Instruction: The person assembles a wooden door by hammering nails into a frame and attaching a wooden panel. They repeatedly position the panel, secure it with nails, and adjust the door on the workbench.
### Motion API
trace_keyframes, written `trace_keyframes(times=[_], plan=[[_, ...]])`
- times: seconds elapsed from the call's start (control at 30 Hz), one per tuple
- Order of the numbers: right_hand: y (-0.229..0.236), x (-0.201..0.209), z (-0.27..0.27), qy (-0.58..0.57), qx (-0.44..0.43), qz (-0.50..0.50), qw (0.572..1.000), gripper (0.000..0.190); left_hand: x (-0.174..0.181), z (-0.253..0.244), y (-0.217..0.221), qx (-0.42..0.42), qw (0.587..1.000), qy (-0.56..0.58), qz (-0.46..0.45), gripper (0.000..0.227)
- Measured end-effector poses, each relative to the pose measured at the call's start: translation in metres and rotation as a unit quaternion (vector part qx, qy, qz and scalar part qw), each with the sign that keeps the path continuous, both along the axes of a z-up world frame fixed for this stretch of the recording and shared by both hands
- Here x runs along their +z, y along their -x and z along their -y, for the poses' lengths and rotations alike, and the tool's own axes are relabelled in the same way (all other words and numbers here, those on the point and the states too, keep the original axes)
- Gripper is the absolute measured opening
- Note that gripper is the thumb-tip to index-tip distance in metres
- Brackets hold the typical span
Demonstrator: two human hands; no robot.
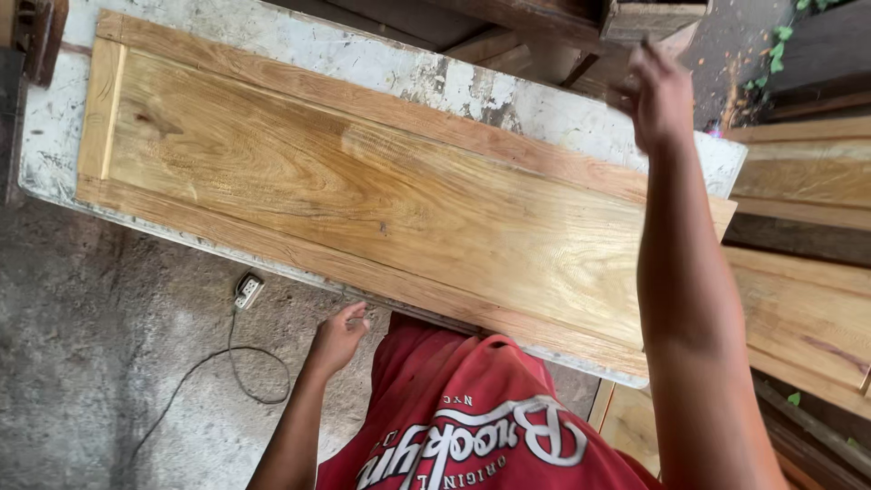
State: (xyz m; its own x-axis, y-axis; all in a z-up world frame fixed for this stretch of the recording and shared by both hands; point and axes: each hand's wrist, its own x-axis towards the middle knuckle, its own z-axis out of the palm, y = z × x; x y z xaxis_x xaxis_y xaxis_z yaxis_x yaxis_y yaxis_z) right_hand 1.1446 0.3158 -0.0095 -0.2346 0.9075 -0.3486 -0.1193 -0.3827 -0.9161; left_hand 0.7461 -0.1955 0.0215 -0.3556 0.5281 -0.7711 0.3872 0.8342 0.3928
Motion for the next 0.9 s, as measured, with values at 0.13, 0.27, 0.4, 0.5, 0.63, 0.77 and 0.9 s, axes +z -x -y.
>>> trace_keyframes(times=[0.13,0.27,0.4,0.5,0.63,0.77,0.9], plan=[[-0.051,0.001,0.146,-0.232,0.106,0.439,0.862,0.066,-0.011,-0.008,-0.026,-0.105,0.99,-0.095,-0.026,0.054],[-0.077,-0.014,0.317,-0.31,0.228,0.561,0.733,0.065,-0.019,0.0,-0.025,-0.145,0.982,-0.105,-0.052,0.053],[-0.064,-0.02,0.416,-0.223,0.277,0.55,0.756,0.078,-0.011,0.007,-0.001,-0.156,0.979,-0.08,-0.104,0.053],[-0.055,-0.023,0.435,-0.238,0.25,0.587,0.732,0.081,-0.007,0.002,0.022,-0.191,0.964,-0.096,-0.159,0.056],[-0.04,-0.022,0.428,-0.26,0.226,0.594,0.727,0.059,-0.005,-0.024,0.076,-0.239,0.929,-0.136,-0.249,0.06],[-0.011,-0.005,0.431,-0.292,0.213,0.58,0.73,0.057,-0.013,-0.05,0.117,-0.345,0.874,-0.187,-0.288,0.066],[0.065,-0.004,0.429,-0.319,0.246,0.532,0.745,0.059,-0.033,-0.046,0.147,-0.445,0.819,-0.23,-0.281,0.062]])
